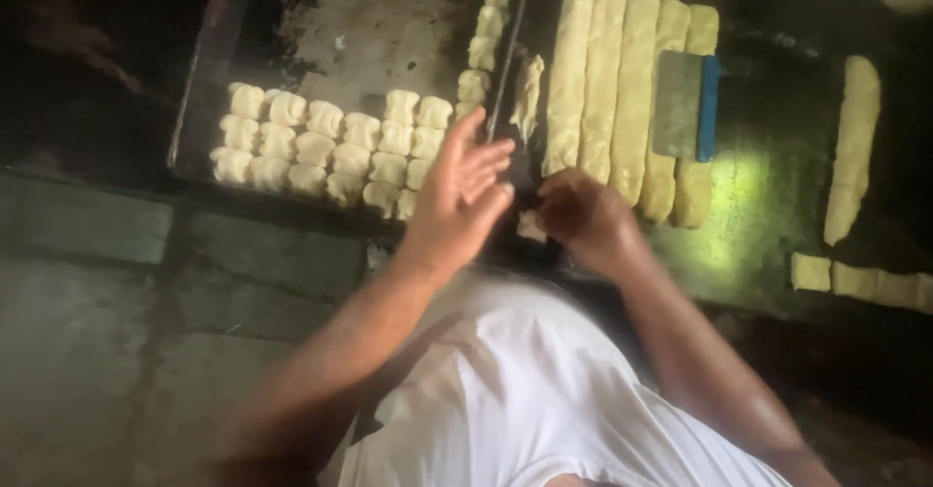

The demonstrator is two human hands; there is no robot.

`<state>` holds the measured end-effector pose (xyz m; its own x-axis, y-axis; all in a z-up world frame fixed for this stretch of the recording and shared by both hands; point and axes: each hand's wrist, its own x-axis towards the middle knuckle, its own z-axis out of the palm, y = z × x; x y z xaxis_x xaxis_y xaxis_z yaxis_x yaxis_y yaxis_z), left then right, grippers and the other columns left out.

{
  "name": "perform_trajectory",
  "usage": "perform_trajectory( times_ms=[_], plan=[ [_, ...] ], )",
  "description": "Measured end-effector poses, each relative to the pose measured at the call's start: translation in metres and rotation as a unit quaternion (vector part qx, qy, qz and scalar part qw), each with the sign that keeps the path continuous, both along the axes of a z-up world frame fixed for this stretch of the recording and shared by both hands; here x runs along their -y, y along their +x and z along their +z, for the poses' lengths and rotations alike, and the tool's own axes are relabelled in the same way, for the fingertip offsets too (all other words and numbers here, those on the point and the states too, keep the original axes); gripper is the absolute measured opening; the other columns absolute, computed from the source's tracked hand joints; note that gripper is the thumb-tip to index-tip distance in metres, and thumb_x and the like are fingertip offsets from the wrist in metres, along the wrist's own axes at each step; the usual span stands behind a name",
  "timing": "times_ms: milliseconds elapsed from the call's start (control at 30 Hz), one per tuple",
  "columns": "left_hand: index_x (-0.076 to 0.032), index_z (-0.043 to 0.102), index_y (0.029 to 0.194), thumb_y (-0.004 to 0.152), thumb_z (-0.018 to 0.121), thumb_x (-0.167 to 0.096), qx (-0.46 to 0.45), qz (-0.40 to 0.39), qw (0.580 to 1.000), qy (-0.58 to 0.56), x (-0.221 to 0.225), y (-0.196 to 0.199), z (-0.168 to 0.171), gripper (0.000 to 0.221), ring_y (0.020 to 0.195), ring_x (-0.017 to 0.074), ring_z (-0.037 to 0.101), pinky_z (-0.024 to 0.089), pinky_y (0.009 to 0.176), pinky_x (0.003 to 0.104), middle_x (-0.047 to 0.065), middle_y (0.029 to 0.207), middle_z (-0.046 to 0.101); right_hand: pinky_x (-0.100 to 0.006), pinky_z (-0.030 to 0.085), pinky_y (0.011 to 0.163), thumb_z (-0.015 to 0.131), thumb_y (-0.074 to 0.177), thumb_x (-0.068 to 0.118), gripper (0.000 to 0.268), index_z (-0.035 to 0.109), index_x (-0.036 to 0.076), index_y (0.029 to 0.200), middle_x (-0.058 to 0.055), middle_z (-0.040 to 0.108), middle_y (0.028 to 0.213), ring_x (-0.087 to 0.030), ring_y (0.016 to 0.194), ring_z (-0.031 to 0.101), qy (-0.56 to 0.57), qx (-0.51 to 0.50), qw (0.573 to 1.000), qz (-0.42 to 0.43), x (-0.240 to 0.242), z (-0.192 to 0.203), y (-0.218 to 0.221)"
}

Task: Cutting and shaping dough strips into small rolls and placing them into a baking tray.

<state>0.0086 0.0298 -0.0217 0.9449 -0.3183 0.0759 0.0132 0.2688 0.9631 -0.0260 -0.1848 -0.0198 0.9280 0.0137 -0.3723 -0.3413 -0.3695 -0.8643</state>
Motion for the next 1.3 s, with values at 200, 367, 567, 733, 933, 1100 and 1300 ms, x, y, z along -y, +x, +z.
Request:
perform_trajectory(
  times_ms=[200, 367, 567, 733, 933, 1100, 1300],
  plan=[
    [-0.001, 0.048, 0.144, 0.096, 0.055, 0.003, 0.002, 0.078, 0.997, -0.021, -0.068, 0.014, 0.006, 0.048, 0.111, 0.0221, 0.069, 0.057, 0.100, 0.035, 0.017, 0.124, 0.069, -0.032, 0.059, 0.087, 0.070, 0.094, 0.014, 0.024, 0.074, 0.011, 0.117, -0.009, 0.078, 0.114, -0.019, 0.094, 0.076, -0.247, 0.045, 0.966, 0.068, 0.019, -0.026, -0.004],
    [0.001, 0.057, 0.133, 0.098, 0.055, 0.003, -0.019, 0.147, 0.989, 0.000, -0.117, 0.022, 0.013, 0.035, 0.102, 0.0177, 0.069, 0.058, 0.091, 0.031, 0.014, 0.116, 0.070, -0.033, 0.063, 0.075, 0.077, 0.087, 0.015, 0.041, 0.067, 0.009, 0.126, -0.010, 0.071, 0.120, -0.021, 0.094, 0.074, -0.295, 0.016, 0.953, 0.072, -0.034, 0.019, -0.007],
    [0.000, 0.059, 0.132, 0.101, 0.059, 0.003, 0.006, 0.192, 0.981, 0.015, -0.158, 0.032, -0.004, 0.031, 0.102, 0.0157, 0.067, 0.057, 0.089, 0.029, 0.012, 0.115, 0.070, -0.035, 0.067, 0.074, 0.074, 0.088, 0.008, 0.043, 0.063, 0.006, 0.129, -0.013, 0.072, 0.113, -0.024, 0.090, 0.074, -0.099, -0.007, 0.994, 0.051, -0.055, 0.044, 0.014],
    [-0.003, 0.060, 0.132, 0.098, 0.066, -0.001, 0.079, 0.205, 0.962, 0.163, -0.173, 0.051, 0.011, 0.034, 0.103, 0.0168, 0.070, 0.057, 0.087, 0.029, 0.009, 0.115, 0.073, -0.038, 0.062, 0.093, 0.077, 0.095, 0.006, 0.050, 0.051, 0.002, 0.137, -0.012, 0.065, 0.121, -0.022, 0.108, 0.067, 0.091, 0.398, 0.910, 0.075, -0.122, 0.067, 0.055],
    [-0.005, 0.066, 0.126, 0.092, 0.075, -0.009, 0.243, 0.217, 0.857, 0.398, -0.176, 0.094, -0.004, 0.036, 0.113, 0.0334, 0.064, 0.051, 0.099, 0.042, 0.014, 0.120, 0.072, -0.053, 0.046, 0.112, 0.084, 0.094, 0.020, 0.025, 0.072, 0.017, 0.116, -0.002, 0.072, 0.128, -0.025, 0.124, 0.066, -0.334, 0.468, 0.808, 0.129, -0.164, 0.013, 0.103],
    [-0.003, 0.073, 0.114, 0.090, 0.074, -0.012, 0.286, 0.115, 0.853, 0.422, -0.161, 0.131, -0.037, 0.026, 0.110, 0.0366, 0.064, 0.049, 0.099, 0.045, 0.015, 0.115, 0.072, -0.038, 0.059, 0.097, 0.070, 0.097, 0.015, 0.021, 0.073, 0.013, 0.118, -0.007, 0.068, 0.136, -0.027, 0.129, 0.063, -0.286, 0.244, 0.923, 0.081, -0.128, 0.019, 0.072],
    [-0.003, 0.078, 0.099, 0.088, 0.074, -0.013, 0.255, -0.022, 0.868, 0.426, -0.141, 0.160, -0.032, 0.015, 0.100, 0.0394, 0.066, 0.052, 0.090, 0.046, 0.020, 0.101, 0.072, -0.039, 0.058, 0.099, 0.067, 0.097, 0.008, 0.023, 0.072, 0.008, 0.120, -0.010, 0.072, 0.130, -0.029, 0.122, 0.068, -0.287, 0.281, 0.915, 0.048, -0.086, 0.035, 0.029]
  ],
)
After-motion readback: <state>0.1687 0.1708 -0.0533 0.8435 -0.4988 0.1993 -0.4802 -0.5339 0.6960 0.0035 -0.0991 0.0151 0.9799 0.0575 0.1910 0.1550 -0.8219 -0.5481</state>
